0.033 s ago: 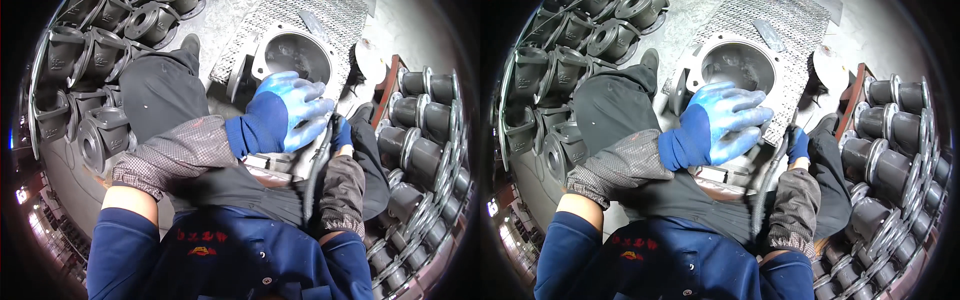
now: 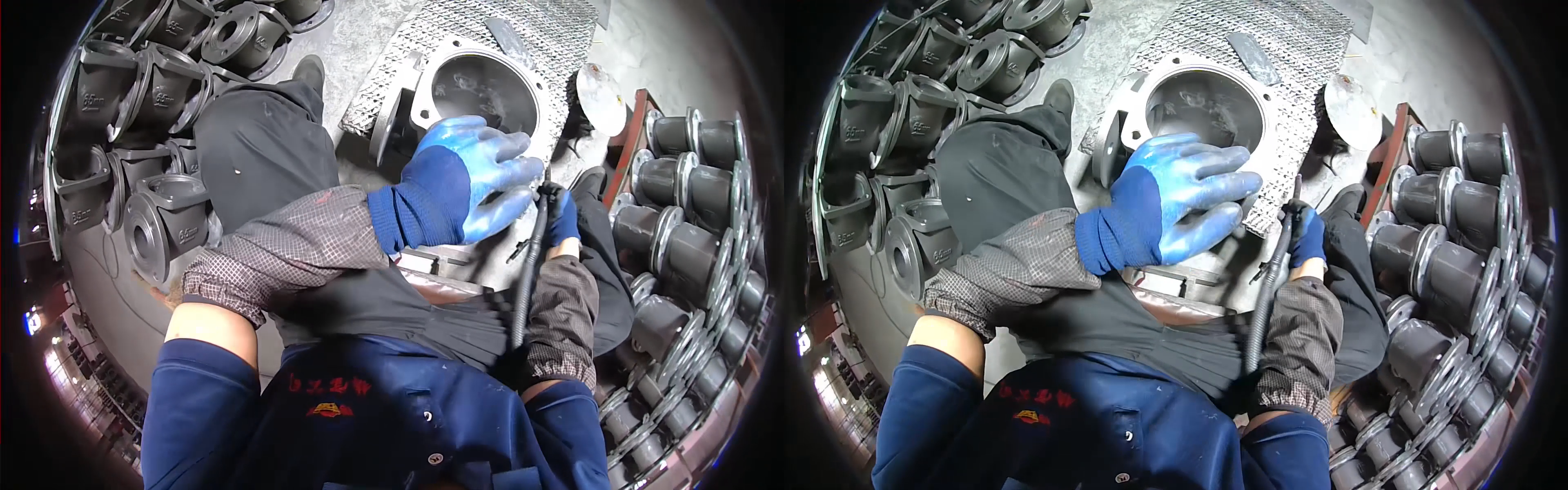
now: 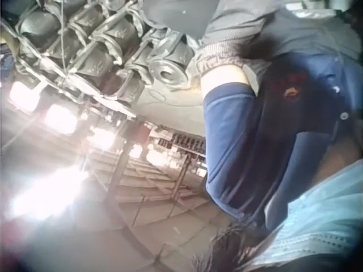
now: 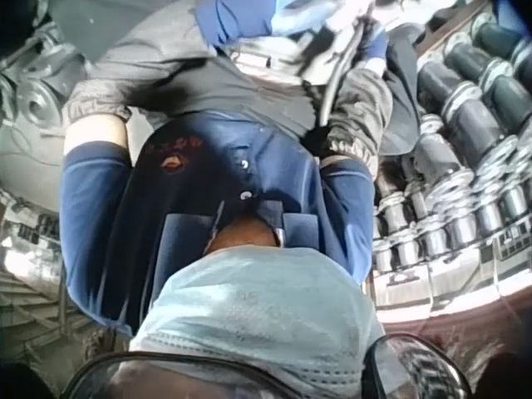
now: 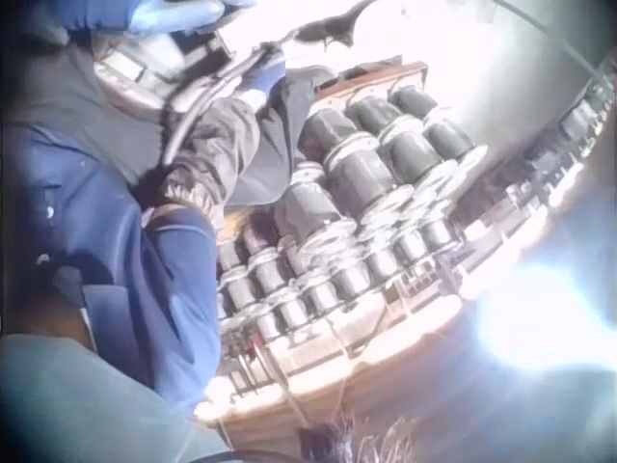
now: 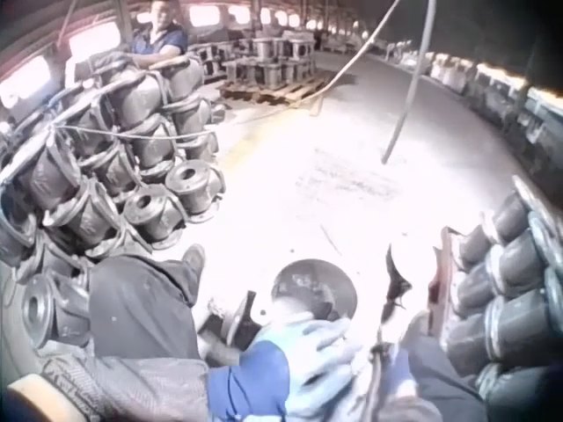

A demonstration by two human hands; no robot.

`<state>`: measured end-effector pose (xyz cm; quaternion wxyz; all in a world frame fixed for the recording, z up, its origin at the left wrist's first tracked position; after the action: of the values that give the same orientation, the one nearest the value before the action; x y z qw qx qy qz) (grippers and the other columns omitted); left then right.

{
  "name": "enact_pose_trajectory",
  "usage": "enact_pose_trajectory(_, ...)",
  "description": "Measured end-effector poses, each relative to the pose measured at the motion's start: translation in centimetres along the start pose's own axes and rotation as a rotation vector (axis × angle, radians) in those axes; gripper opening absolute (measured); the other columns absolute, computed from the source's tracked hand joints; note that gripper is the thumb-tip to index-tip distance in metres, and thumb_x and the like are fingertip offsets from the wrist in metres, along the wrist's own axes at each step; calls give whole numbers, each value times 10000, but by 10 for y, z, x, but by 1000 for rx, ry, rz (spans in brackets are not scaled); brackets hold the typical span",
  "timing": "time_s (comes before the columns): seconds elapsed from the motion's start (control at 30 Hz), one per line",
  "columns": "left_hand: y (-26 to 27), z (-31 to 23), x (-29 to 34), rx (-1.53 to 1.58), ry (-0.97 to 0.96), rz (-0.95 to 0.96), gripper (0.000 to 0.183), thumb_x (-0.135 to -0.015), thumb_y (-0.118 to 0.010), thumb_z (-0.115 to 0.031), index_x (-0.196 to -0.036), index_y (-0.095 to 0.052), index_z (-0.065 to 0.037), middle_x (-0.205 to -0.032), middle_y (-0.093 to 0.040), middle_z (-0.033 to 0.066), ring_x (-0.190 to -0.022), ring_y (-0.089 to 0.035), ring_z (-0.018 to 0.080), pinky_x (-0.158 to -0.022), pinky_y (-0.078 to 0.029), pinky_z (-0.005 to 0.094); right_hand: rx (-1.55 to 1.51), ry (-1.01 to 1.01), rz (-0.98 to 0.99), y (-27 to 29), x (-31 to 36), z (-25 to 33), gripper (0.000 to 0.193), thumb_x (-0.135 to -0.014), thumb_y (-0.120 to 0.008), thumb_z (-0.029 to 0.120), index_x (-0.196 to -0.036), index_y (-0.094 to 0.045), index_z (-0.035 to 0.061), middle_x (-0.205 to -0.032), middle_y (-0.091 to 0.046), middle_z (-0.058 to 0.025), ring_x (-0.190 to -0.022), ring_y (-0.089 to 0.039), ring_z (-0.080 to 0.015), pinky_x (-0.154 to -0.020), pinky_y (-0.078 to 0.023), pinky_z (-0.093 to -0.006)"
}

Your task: The person uses a pneumatic tool to scrape the edges and interior surfaces of a metal casting, turns the object over to reach different sides, and then places it onto a stack on a pallet.

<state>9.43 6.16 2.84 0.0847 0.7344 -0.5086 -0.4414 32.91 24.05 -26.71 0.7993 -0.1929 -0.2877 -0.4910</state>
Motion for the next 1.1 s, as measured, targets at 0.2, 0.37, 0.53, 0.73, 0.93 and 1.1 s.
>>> enact_pose_trajectory(0.2, 5, 11, -2, 204, 81, -14, 264, -816, -538, -269, -953, -640, -68, -964, -647, 117, -863, -624, 281, -774, -478, 390, -74, 275, 13, -54, 138, 142, 373, -906, -400, 175, -1135, -492, -104, -978, -625, -182, -799, -590, -135, -648, -442, -181)
enact_pose_trajectory(0.37, 0, 48, 6, 697, 472, 95, 508, -957, -325, -388, -1021, -619, 21, -1043, -628, 150, -1018, -576, 223, -918, -421, 309, 210, 597, 238, -162, 249, 200, 396, -906, -418, 213, -1148, -514, -87, -1004, -627, -173, -714, -604, -139, -594, -465, -229)
enact_pose_trajectory(0.53, 2, 57, -13, 1047, 506, 50, 558, -904, -420, -515, -996, -646, -14, -824, -588, 44, -786, -517, 104, -718, -432, 260, 146, 402, 482, -210, 269, 183, 403, -820, -527, 104, -1182, -497, -70, -944, -645, -180, -685, -621, -152, -654, -497, -245)
enact_pose_trajectory(0.73, 0, 66, -9, 1087, 580, 49, 481, -910, -470, -434, -953, -671, 1, -773, -610, 49, -754, -556, 91, -704, -457, 233, 636, 693, 70, -229, 250, 185, 314, -796, -671, 239, -920, -625, -46, -745, -608, -48, -687, -522, -60, -610, -449, -240)
enact_pose_trajectory(0.93, 11, 58, -24, 734, 335, 138, 425, -923, -421, -382, -997, -647, -29, -928, -633, 102, -876, -593, 179, -854, -432, 286, 515, 573, 98, -237, 223, 179, 343, -771, -673, 331, -821, -618, -4, -713, -613, -74, -635, -600, -167, -550, -469, -284)
enact_pose_trajectory(1.1, -7, 65, -20, 941, 465, 207, 518, -929, -379, -444, -1061, -624, -8, -1045, -617, 141, -986, -569, 205, -902, -419, 321, -683, -2, 1031, -275, 233, 143, 481, -950, -351, 379, -935, -585, -41, -629, -575, -143, -529, -540, -168, -461, -450, -248)
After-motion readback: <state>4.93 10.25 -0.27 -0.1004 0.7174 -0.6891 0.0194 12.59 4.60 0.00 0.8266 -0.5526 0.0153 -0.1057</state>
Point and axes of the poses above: each hand's wrist, its own x-axis away from the middle knuckle, its own y-axis out of the back of the hand, z = x × y, the point moved 8 cm from there along -x, towards the middle knuckle
